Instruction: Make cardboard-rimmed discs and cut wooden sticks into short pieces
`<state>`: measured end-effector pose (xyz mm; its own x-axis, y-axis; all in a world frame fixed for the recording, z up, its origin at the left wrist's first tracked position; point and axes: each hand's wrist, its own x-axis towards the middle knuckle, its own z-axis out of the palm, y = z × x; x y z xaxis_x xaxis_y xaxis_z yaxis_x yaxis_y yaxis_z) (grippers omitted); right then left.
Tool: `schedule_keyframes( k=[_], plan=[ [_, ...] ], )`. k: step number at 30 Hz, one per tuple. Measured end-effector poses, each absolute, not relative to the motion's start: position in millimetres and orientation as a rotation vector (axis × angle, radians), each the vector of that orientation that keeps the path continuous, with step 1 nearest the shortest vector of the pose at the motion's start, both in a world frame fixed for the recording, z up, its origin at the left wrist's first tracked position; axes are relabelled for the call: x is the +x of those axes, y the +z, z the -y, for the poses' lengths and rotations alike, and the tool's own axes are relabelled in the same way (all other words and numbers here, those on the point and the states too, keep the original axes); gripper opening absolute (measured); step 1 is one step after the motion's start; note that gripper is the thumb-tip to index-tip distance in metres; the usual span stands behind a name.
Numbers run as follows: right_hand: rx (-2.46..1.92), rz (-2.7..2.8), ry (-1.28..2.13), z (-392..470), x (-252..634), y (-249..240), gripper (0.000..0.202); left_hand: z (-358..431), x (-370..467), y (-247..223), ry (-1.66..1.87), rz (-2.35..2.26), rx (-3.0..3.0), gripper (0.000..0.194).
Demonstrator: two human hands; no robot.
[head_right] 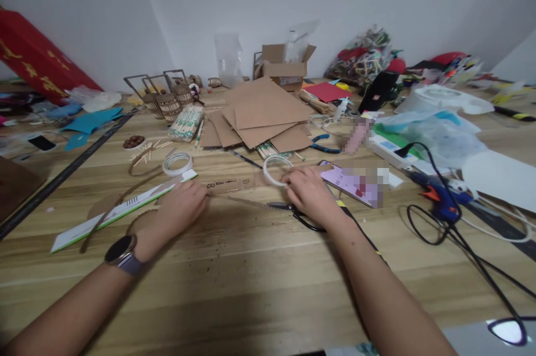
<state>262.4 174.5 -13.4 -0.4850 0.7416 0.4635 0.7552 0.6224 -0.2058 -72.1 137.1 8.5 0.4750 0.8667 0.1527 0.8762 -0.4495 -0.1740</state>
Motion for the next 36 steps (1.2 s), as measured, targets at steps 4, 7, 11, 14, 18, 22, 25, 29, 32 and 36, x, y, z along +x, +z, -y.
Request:
schedule_keyframes(
  k=[4,7,11,14,18,22,25,29,32,36],
  plan=[
    [-1.261,2.201,-0.070,-169.3,260.6,-10.3,0.016,-124.9,-93.6,40.6,-0.149,1.852,-2.458,0.022],
    [-1.290,2.161,-0.049,-165.8,257.2,-8.6,0.015,-113.4,-107.3,58.0,-0.452,2.205,-2.633,0.025],
    [-1.313,2.047,-0.043,-158.6,249.0,1.9,0.015,-94.2,-101.4,57.7,-0.675,2.576,-3.008,0.025],
    [-1.256,2.047,-0.027,-142.2,234.5,16.4,0.015,-80.8,-84.5,46.6,-0.647,2.694,-3.229,0.025],
    [-1.114,2.273,0.058,-106.6,204.3,25.9,0.016,-70.9,-65.3,36.7,-0.598,2.558,-3.395,0.020],
    [-1.025,2.457,-0.065,-82.2,184.4,8.4,0.015,-68.3,-56.9,34.3,-0.736,2.511,-3.432,0.019],
    [-0.962,2.505,-0.200,-79.1,184.1,-10.9,0.016,-67.3,-58.5,29.9,-0.721,2.602,-3.443,0.025],
    [-0.902,2.523,-0.226,-82.2,190.0,-24.0,0.016,-62.8,-69.8,18.8,-0.770,2.819,-3.303,0.033],
    [-0.940,2.559,-0.216,-83.6,192.5,-26.5,0.014,-57.6,-81.5,11.3,-0.887,2.946,-3.079,0.034],
    [-0.971,2.607,-0.175,-84.4,193.2,-29.7,0.014,-50.6,-91.5,7.3,-0.939,2.830,-2.841,0.037]
  ],
)
